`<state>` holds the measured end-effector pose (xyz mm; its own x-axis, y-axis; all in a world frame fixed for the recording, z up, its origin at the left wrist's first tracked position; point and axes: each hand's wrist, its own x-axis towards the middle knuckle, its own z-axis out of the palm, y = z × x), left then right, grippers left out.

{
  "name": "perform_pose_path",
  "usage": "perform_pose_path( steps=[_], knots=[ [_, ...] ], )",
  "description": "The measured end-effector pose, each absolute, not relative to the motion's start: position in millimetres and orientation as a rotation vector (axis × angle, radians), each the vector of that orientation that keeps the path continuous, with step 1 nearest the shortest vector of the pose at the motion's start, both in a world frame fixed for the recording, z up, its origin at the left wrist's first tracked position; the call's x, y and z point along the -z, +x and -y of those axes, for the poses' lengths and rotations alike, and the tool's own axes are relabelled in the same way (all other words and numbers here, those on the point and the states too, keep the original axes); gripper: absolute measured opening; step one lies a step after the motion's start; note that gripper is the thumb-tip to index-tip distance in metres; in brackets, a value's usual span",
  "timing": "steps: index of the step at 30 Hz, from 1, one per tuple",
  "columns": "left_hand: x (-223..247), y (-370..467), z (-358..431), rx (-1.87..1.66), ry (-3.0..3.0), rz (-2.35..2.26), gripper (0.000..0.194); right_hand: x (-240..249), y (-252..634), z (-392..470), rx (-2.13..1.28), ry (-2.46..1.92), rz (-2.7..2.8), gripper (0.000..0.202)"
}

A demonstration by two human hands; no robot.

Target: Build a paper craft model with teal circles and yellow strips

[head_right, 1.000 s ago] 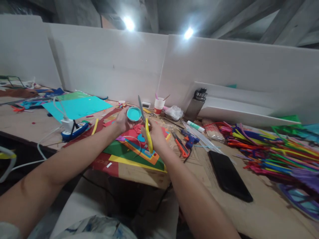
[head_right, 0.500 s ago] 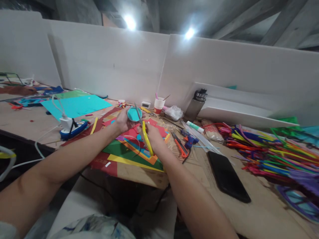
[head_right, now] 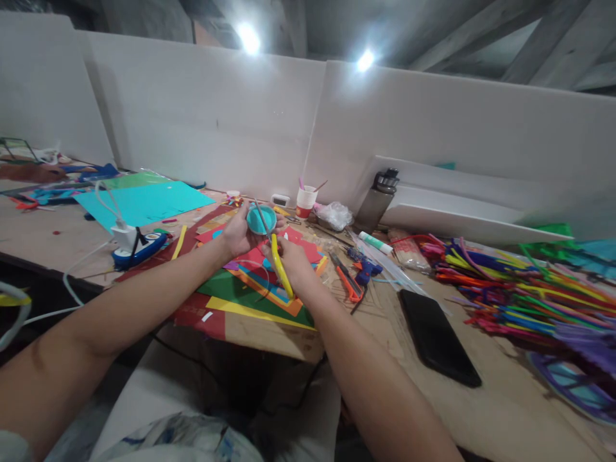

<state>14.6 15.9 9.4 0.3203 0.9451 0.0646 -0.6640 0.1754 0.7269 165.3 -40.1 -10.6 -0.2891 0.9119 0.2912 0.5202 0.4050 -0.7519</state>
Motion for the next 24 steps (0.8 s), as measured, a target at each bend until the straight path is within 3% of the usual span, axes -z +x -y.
perform_pose_path(
  steps=[24],
  knots=[
    [-13.7, 15.9, -11.8, -1.203, 0.715, -0.433, 0.053, 11.2, 164.3, 39.3, -0.687, -1.235, 1.939, 0.032]
  ],
)
